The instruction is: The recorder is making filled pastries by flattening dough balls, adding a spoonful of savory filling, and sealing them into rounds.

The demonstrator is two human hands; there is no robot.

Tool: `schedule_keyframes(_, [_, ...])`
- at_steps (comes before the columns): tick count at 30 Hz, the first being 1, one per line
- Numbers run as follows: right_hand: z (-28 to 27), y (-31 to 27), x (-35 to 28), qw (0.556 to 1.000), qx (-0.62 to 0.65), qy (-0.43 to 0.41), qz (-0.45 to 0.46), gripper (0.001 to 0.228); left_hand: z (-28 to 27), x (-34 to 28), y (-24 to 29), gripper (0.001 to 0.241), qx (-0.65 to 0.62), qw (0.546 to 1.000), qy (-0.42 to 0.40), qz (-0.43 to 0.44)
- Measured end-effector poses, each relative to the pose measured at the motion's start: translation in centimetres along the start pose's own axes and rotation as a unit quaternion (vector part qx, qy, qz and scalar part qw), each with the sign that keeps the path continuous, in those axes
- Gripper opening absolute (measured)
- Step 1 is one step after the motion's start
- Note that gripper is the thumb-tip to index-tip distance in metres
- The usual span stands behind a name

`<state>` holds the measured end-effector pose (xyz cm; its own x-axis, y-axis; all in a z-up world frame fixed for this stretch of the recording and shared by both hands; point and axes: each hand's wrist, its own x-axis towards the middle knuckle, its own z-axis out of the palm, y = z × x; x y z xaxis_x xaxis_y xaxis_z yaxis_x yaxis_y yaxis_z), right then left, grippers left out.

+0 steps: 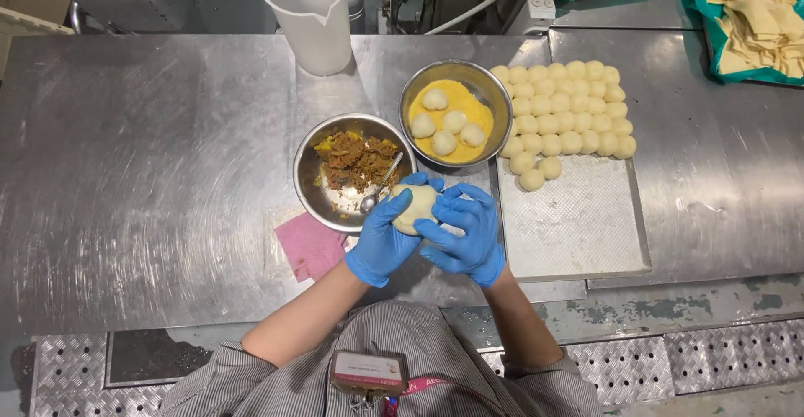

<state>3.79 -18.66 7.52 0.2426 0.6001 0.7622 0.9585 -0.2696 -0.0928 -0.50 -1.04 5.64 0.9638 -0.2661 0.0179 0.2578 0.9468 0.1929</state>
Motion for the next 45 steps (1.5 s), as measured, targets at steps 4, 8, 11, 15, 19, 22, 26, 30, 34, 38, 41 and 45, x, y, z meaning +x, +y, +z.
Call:
schedule_keyframes(4, [1.8,-1.4,0.2,0.994,0.025,0.027,0.104,0.039,-3.8,1.4,-0.5,0.044,-0.021,0.998,0.057,0.013])
schedule_keyframes(8, [4.9,-2.4,0.9,0.844,0.342,0.174,0.374,0.049,-7.1,3.6,-0.7,0.048,0.096,0.993,0.049,0.044])
schedule_keyframes(11, [8.7,0.0,-4.3,0.527,0.620,0.220,0.538,0.056,-7.8,4.6,-0.4,0.043,0.335,0.937,0.077,0.065])
schedule_keyframes(15, [12.0,6.1,-9.0,0.403,0.660,0.224,0.593,0.049,-9.7,4.3,1.1,0.042,0.593,0.772,0.176,0.148])
schedule_keyframes(19, [13.4,15.1,-8.8,0.483,0.533,0.293,0.630,0.048,-10.4,2.1,2.0,0.037,0.646,0.712,0.215,0.172])
schedule_keyframes(22, [17.0,23.0,-9.0,0.675,0.385,0.184,0.602,0.050,-10.3,1.1,2.1,0.033,0.619,0.734,0.225,0.162])
schedule_keyframes(26, [25.0,33.6,-15.7,0.852,0.143,0.012,0.503,0.054,-9.5,0.3,1.7,0.030,0.590,0.759,0.232,0.147])
schedule_keyframes(30, [23.9,30.2,-13.8,0.837,0.102,-0.053,0.534,0.052,-10.8,-0.3,1.6,0.025,0.586,0.762,0.240,0.132])
schedule_keyframes(34, [17.2,22.9,-12.8,0.866,0.120,0.096,0.476,0.058,-14.3,-1.3,0.0,0.015,0.586,0.767,0.238,0.109])
schedule_keyframes(38, [11.1,19.5,-17.2,0.776,0.137,0.264,0.557,0.058,-13.9,-0.5,-1.6,0.015,0.655,0.733,0.170,0.068])
schedule_keyframes(41, [7.5,20.5,-26.5,0.712,0.097,0.354,0.599,0.051,-8.4,0.9,-2.6,0.015,0.662,0.739,0.117,0.033])
schedule_keyframes(45, [2.6,20.0,-31.5,0.674,0.027,0.370,0.639,0.047,-7.9,1.4,-3.4,0.035,0.661,0.746,0.082,0.005])
